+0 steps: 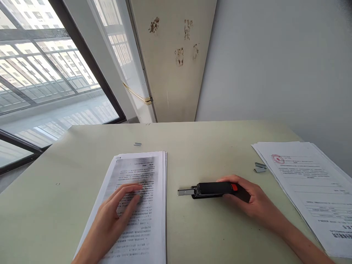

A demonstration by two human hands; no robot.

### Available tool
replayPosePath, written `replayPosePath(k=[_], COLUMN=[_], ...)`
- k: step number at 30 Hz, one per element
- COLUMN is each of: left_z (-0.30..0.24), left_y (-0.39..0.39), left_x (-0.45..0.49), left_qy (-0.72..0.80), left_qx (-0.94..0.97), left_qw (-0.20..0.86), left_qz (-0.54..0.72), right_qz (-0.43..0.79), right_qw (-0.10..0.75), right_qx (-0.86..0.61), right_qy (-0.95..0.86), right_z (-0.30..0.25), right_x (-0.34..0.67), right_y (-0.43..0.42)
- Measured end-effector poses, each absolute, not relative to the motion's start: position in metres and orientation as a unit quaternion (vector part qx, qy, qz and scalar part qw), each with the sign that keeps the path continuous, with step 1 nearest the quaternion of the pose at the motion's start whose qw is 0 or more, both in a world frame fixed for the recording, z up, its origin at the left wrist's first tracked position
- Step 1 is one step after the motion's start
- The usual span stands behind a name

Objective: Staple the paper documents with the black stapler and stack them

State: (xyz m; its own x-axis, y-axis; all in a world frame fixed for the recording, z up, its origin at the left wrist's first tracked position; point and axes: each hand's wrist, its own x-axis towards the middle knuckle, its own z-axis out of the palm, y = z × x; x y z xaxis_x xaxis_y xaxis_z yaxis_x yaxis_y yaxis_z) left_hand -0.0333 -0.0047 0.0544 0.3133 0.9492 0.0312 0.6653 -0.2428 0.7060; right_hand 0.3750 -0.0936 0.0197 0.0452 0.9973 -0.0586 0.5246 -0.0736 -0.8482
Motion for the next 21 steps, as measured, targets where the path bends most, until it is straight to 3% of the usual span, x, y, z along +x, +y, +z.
replayPosePath(k=[7,21], left_z=[0.036,0.043], left_y=[-0.003,0.007], left_x=[-0.062,-0.048], left_qy=[0.465,0.404], left_qx=[0.859,0.891], left_qw=[0.1,0.052], left_qz=[0.19,0.202], right_qz=[0.327,0.342], right_qw=[0.362,0.342], right_qx=[-0.658,-0.645], right_qy=[-0.574,-0.592], right_z=[0.02,0.02], right_x=[0.366,0.371], right_y=[-0.096,-0.095])
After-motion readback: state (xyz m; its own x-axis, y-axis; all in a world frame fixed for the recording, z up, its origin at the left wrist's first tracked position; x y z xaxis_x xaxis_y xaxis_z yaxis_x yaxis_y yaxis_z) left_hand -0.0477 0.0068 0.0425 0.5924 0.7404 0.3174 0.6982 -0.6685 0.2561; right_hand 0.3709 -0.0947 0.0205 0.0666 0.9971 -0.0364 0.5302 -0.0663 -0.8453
